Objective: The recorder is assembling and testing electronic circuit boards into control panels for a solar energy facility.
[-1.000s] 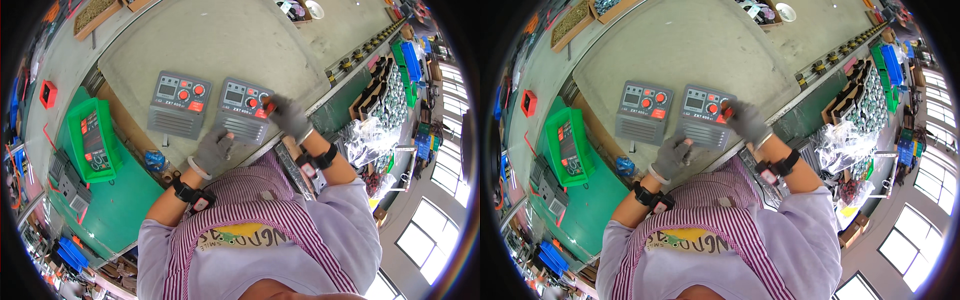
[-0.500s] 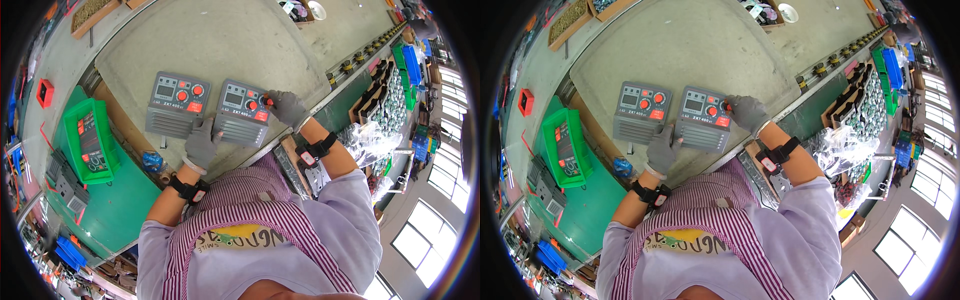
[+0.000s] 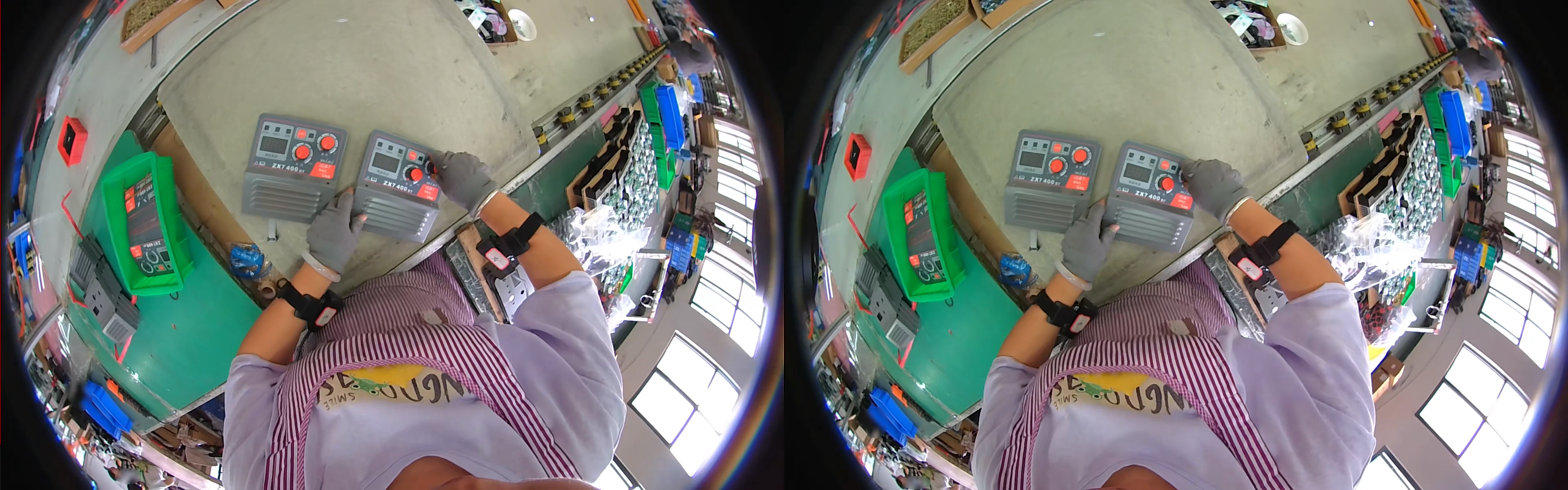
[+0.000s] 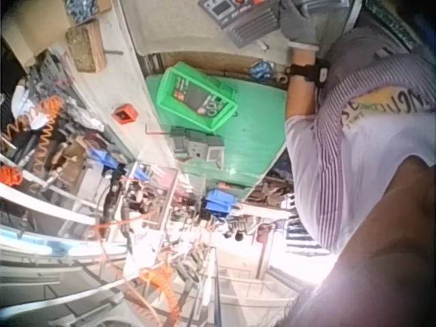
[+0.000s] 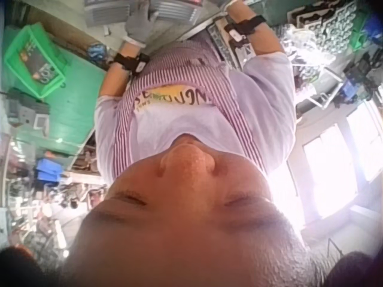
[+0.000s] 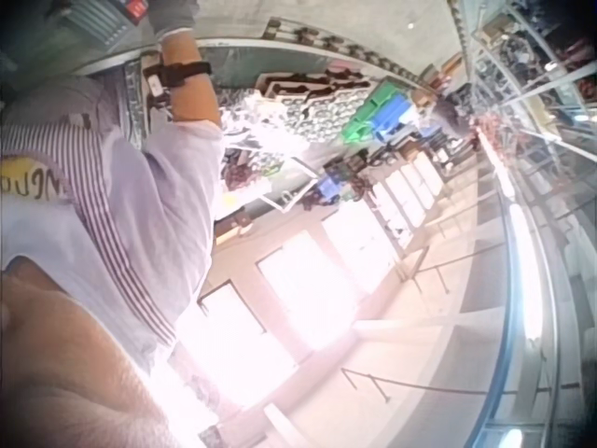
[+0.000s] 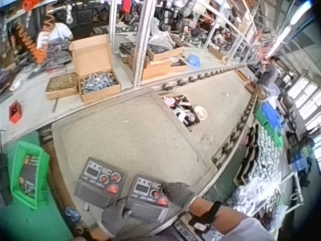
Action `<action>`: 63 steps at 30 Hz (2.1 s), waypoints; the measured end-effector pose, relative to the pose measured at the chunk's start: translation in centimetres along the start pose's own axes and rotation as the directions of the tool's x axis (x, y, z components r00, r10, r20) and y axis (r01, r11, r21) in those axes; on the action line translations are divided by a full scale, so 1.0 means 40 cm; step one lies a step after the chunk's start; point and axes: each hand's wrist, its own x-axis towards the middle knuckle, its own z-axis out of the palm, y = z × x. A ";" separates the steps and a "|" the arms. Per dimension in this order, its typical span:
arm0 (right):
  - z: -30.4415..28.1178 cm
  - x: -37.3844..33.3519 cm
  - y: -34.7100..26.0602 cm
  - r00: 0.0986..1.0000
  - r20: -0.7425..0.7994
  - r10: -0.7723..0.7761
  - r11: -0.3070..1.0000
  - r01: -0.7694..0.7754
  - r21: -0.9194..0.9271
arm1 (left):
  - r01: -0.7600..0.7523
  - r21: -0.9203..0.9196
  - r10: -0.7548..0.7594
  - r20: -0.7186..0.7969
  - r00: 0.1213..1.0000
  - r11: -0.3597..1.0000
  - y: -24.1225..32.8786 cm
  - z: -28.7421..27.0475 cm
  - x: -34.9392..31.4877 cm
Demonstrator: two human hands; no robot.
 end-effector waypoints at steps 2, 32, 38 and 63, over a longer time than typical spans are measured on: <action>0.004 0.003 -0.002 0.999 0.019 0.027 1.000 -0.028 0.007 | 0.028 0.009 -0.028 0.045 0.999 1.000 0.006 0.001 0.002; 0.138 0.033 -0.186 0.921 -0.352 0.168 0.934 -0.035 0.354 | 0.025 -0.096 -0.014 0.110 0.994 0.995 0.029 -0.130 -0.013; 0.151 0.013 -0.250 0.957 -0.289 0.016 0.905 0.108 0.411 | 0.296 0.038 -0.278 -0.243 0.929 0.955 -0.146 -0.240 -0.092; -0.274 0.806 -0.100 0.848 -0.498 0.179 0.960 -0.040 0.278 | 0.257 -0.063 -0.262 -0.075 0.962 0.964 -0.164 -0.120 -0.085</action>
